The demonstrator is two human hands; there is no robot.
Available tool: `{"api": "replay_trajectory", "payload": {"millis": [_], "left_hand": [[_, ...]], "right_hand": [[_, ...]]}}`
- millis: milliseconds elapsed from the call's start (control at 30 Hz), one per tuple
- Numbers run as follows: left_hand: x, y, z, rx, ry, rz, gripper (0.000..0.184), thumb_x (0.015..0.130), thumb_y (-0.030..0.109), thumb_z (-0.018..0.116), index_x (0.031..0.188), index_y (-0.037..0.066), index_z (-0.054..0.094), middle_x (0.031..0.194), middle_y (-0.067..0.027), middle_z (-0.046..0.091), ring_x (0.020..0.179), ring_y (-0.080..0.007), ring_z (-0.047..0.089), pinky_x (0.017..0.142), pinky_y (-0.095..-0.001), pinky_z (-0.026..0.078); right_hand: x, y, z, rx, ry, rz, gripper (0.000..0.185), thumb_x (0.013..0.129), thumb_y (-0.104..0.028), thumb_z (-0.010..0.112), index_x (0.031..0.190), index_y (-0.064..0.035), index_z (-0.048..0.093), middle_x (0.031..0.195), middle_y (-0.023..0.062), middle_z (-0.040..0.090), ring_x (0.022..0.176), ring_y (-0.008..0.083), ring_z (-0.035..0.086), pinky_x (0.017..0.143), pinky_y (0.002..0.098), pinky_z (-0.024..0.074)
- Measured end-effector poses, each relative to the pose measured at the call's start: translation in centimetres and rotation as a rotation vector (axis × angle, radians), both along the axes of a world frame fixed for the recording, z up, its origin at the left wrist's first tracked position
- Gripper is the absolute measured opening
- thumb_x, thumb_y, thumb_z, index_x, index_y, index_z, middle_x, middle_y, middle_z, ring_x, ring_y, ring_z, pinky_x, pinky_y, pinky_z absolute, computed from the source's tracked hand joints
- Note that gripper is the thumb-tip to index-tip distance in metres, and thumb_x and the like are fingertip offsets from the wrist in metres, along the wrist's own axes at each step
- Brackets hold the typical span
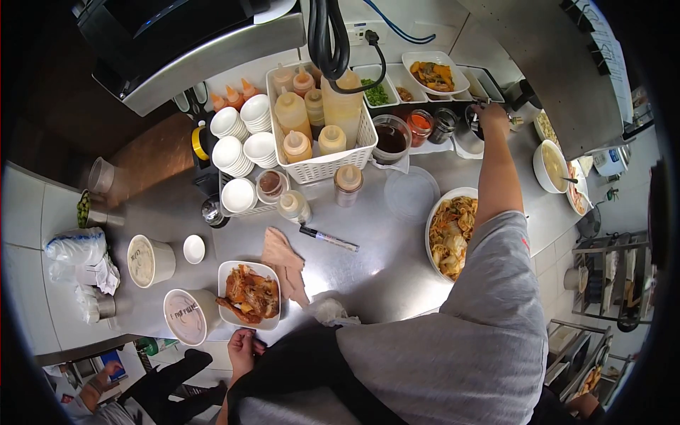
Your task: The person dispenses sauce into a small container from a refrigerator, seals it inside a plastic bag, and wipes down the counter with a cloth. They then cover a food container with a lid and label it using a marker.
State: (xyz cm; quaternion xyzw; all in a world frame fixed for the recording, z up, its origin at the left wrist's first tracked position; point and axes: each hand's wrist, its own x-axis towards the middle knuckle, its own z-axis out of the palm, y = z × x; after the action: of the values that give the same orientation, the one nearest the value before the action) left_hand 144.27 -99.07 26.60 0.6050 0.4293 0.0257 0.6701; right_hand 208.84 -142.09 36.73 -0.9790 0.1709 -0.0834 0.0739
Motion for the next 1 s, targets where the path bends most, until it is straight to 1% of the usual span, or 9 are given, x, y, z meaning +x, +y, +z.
{"api": "replay_trajectory", "payload": {"millis": [267,333,467,533,633,800,867,933,1000], "left_hand": [[0.2,-0.1,0.2,-0.004,-0.018,0.012,0.014,0.096,0.015,0.048,0.093,0.003,0.054,0.061,-0.0064,0.060,0.047,-0.0108,0.055,0.046,-0.0222,0.047],[0.0,-0.2,0.1,-0.003,-0.025,0.018,0.014,0.096,0.015,0.048,0.093,0.003,0.055,0.060,-0.0064,0.060,0.047,-0.0107,0.055,0.046,-0.0222,0.047],[0.2,-0.2,0.0,0.004,-0.032,0.020,0.014,0.096,0.015,0.048,0.092,0.003,0.055,0.059,-0.0061,0.059,0.046,-0.0105,0.055,0.046,-0.0222,0.047],[0.2,-0.2,0.2,0.005,-0.032,0.019,0.014,0.096,0.015,0.048,0.092,0.003,0.055,0.059,-0.0060,0.059,0.046,-0.0105,0.055,0.045,-0.0222,0.046],[0.3,-0.3,0.1,0.030,-0.040,0.027,0.014,0.096,0.015,0.048,0.092,0.003,0.055,0.059,-0.0061,0.059,0.045,-0.0107,0.055,0.044,-0.0223,0.046],[0.5,-0.3,0.5,0.018,-0.013,0.011,0.014,0.096,0.014,0.048,0.092,0.003,0.054,0.059,-0.0063,0.059,0.045,-0.0110,0.055,0.044,-0.0222,0.046],[0.4,-0.4,0.4,0.024,-0.012,0.019,0.014,0.096,0.014,0.048,0.092,0.003,0.054,0.059,-0.0064,0.059,0.046,-0.0109,0.055,0.044,-0.0221,0.046],[0.2,-0.3,0.3,0.032,-0.012,0.017,0.014,0.096,0.015,0.048,0.093,0.003,0.054,0.059,-0.0064,0.059,0.046,-0.0108,0.055,0.044,-0.0220,0.046],[0.0,-0.3,0.0,0.046,-0.023,0.016,0.014,0.096,0.015,0.049,0.094,0.002,0.054,0.060,-0.0063,0.059,0.047,-0.0108,0.055,0.045,-0.0218,0.046]], "right_hand": [[3.6,-3.6,-0.3,0.042,0.080,-0.032,0.043,0.081,-0.035,0.061,0.118,-0.0120,0.059,0.118,0.0128,0.060,0.111,0.0301,0.057,0.088,0.0447,0.0481],[3.5,-4.6,-0.3,-0.280,0.143,0.098,0.042,0.083,-0.034,0.058,0.118,-0.0111,0.059,0.120,0.0120,0.058,0.110,0.0319,0.057,0.088,0.0458,0.0482],[2.2,-4.4,-0.4,-0.441,0.011,0.040,0.038,0.083,-0.033,0.059,0.113,-0.0095,0.061,0.120,0.0108,0.057,0.107,0.0332,0.058,0.088,0.0465,0.0485],[0.5,-3.2,1.2,-0.591,0.025,0.145,0.040,0.082,-0.034,0.062,0.112,-0.0080,0.061,0.119,0.0104,0.055,0.105,0.0344,0.059,0.087,0.0472,0.0483],[2.8,-3.3,0.0,-0.354,-0.002,0.285,0.039,0.081,-0.036,0.063,0.104,-0.0050,0.065,0.103,0.0190,0.064,0.097,0.0356,0.061,0.087,0.0456,0.0478],[5.2,-4.0,-4.1,-0.148,0.086,0.280,0.046,0.075,-0.046,0.064,0.094,-0.0046,0.068,0.099,0.0210,0.065,0.091,0.0366,0.062,0.083,0.0426,0.0482],[5.2,-4.6,-4.7,0.070,-0.058,0.300,0.041,0.076,-0.043,0.062,0.089,-0.0051,0.069,0.094,0.0210,0.065,0.090,0.0364,0.063,0.081,0.0418,0.0485],[5.6,-6.5,-4.0,0.067,-0.084,0.323,0.041,0.076,-0.042,0.061,0.086,-0.0035,0.069,0.087,0.0199,0.066,0.087,0.0357,0.063,0.077,0.0419,0.0492],[4.4,-8.0,-1.3,-0.269,-0.121,0.571,0.037,0.075,-0.038,0.064,0.080,-0.0010,0.066,0.082,0.0192,0.066,0.083,0.0362,0.063,0.075,0.0423,0.0489]]}}
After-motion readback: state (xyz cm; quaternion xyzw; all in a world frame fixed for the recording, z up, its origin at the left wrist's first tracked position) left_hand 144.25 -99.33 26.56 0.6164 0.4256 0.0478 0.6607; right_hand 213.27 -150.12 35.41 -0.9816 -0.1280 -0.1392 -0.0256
